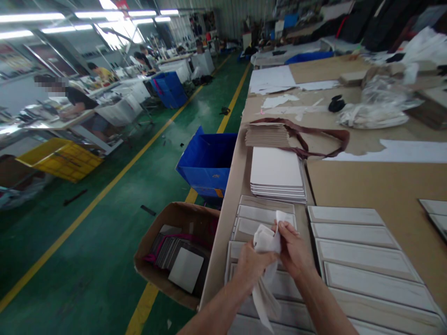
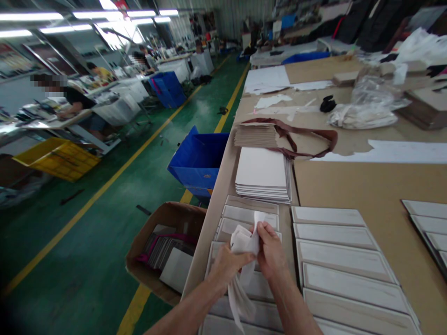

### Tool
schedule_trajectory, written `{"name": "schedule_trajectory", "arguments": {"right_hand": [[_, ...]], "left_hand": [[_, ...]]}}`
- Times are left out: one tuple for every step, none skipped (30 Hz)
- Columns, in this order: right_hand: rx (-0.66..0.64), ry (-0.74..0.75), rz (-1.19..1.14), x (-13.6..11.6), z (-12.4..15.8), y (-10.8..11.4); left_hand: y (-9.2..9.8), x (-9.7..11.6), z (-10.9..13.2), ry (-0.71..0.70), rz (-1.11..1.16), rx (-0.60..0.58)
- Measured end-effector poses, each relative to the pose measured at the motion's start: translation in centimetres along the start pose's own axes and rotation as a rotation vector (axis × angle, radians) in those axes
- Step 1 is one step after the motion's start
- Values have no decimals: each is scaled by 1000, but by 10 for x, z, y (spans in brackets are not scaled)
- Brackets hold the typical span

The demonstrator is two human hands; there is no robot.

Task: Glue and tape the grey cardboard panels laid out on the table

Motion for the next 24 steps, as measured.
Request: {"name": "schedule_trajectory", "arguments": {"right_hand": [[8, 25, 4, -7, -4, 6], [9, 54, 34, -14, -8, 13], [28, 85, 90, -21, -11, 21], [73, 117, 176, -28, -15, 33], [135, 145, 302, -33, -18, 45], [205, 167, 460, -37, -20, 58], [266, 180, 637, -38, -22, 70], [304, 194, 813, -37, -23, 80], [312, 224, 970, -33, -23, 87], [296, 276, 1093, -28, -23, 91], [277, 342, 1173, -22, -21, 93], [264, 414, 1218, -15, -19, 93], [257, 474, 1245, -9, -17, 91], [261, 513, 1267, -3, -15, 89], [272, 527, 1288, 2, -14, 87], [288, 524, 1309, 6, -13, 85], [301, 518, 1329, 9, -14, 83], [313, 517, 1348, 10, -14, 81], [322, 523, 1367, 10, -15, 80], [330, 535, 1389, 9, -15, 79], [336, 551, 1412, 9, -16, 78], [339, 567, 1434, 8, -16, 78], [339, 578, 1454, 8, -16, 77], [339, 585, 1471, 8, -15, 77]], "left_hand": [[1, 2, 0, -16, -101, -32], [5, 6, -2, -39, -190, -48], [10, 11, -5, -73, -272, -40], [19, 18, -9, -117, -350, -1], [29, 25, -13, -166, -431, 66], [41, 33, -19, -215, -518, 150], [53, 39, -24, -267, -605, 226], [63, 44, -29, -316, -697, 285], [72, 46, -34, -361, -790, 313], [78, 45, -39, -402, -870, 311], [82, 42, -43, -429, -936, 292], [83, 37, -46, -451, -978, 261], [84, 31, -49, -466, -996, 231], [84, 25, -51, -473, -998, 213], [83, 20, -52, -476, -992, 204], [81, 16, -52, -479, -982, 206], [80, 14, -53, -478, -973, 212], [79, 13, -53, -470, -968, 222], [78, 12, -53, -460, -965, 230], [78, 13, -53, -448, -962, 235], [78, 13, -53, -438, -959, 238], [79, 14, -52, -428, -958, 239], [79, 14, -51, -420, -957, 238], [80, 14, -50, -411, -957, 238]]}}
Point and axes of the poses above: each hand's wrist, its own z-axis away from the middle knuckle, its own y-axis out of the back of the hand, x = y × z, the point moved 4 cm from there along -z, towards the middle knuckle, and after that the axes turned 13 degrees about z, right-handed, at the moved point
